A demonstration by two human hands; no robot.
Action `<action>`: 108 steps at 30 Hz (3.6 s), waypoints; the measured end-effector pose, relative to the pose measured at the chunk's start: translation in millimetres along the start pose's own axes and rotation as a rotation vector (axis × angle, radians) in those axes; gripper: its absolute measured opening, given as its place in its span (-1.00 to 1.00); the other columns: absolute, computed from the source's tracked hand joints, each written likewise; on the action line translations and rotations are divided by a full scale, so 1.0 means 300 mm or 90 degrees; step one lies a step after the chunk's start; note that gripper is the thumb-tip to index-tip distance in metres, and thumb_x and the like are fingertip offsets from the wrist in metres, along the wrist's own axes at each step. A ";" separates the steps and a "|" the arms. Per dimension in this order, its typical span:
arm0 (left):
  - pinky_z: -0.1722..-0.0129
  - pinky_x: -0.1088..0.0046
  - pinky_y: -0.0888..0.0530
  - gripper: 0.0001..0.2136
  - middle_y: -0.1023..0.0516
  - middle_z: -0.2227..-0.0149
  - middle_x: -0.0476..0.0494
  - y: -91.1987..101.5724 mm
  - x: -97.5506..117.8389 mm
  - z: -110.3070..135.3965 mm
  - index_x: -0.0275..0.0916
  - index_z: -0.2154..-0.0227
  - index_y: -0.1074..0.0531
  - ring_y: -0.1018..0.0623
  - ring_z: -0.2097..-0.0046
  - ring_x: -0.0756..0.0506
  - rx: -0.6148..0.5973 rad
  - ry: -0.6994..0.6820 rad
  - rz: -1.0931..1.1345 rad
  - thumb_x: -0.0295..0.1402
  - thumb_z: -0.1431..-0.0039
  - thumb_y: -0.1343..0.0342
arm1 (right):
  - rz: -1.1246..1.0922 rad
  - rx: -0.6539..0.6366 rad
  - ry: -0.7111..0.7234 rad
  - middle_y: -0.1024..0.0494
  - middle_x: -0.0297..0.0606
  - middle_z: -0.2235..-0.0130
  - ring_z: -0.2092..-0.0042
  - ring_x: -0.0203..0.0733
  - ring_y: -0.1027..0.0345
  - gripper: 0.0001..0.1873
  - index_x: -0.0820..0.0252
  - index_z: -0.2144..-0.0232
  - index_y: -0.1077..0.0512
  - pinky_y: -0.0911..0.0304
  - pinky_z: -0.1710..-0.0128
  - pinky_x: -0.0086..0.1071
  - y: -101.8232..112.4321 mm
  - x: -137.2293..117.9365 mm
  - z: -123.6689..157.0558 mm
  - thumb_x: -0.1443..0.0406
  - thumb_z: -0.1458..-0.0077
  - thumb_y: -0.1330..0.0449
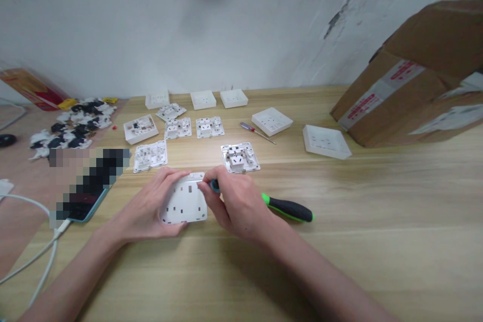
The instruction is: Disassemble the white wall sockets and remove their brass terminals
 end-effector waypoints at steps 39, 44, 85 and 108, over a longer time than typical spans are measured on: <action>-0.02 0.14 -0.38 -0.33 -0.32 -0.03 -0.25 0.016 0.045 -0.011 -0.20 -0.13 -0.13 -0.35 -0.06 -0.28 -0.020 0.014 -0.030 -0.29 0.08 -0.21 | -0.074 0.005 -0.010 -0.43 -0.41 0.52 0.57 -0.39 -0.29 -0.95 0.17 0.30 -0.22 -0.15 0.54 -0.51 -0.013 -0.065 -0.055 0.33 -0.26 -0.02; 0.01 0.12 -0.40 -0.42 -0.36 0.02 -0.27 0.007 0.049 -0.011 -0.27 -0.06 -0.21 -0.36 -0.02 -0.28 -0.022 0.006 -0.032 -0.28 0.06 -0.20 | 0.033 -0.031 0.024 -0.48 -0.34 0.51 0.58 -0.36 -0.27 -0.85 0.20 0.34 -0.24 -0.08 0.56 -0.47 -0.038 -0.099 -0.067 0.29 -0.29 0.03; -0.02 0.16 -0.39 -0.22 -0.30 0.00 -0.27 0.008 0.001 0.007 -0.23 -0.21 -0.05 -0.37 -0.03 -0.27 -0.014 0.028 -0.007 -0.28 0.09 -0.24 | -0.140 0.120 -0.082 -0.35 -0.48 0.57 0.60 -0.38 -0.24 -0.93 0.10 0.31 -0.19 -0.16 0.55 -0.48 0.039 0.037 -0.033 0.33 -0.26 -0.02; -0.01 0.21 -0.37 -0.27 -0.32 0.03 -0.20 -0.011 -0.007 0.001 -0.21 -0.18 -0.12 -0.36 -0.02 -0.22 -0.066 0.053 -0.010 -0.29 0.10 -0.25 | -0.003 0.044 0.080 -0.41 -0.41 0.55 0.57 -0.39 -0.28 -0.90 0.15 0.34 -0.21 -0.14 0.55 -0.53 0.011 -0.033 -0.001 0.32 -0.26 -0.01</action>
Point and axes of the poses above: each hand's wrist, its own z-axis away from the middle knuckle, its own y-axis out of the back of the hand, x = y × z, the point moved 9 cm from there along -z, towards the middle knuckle
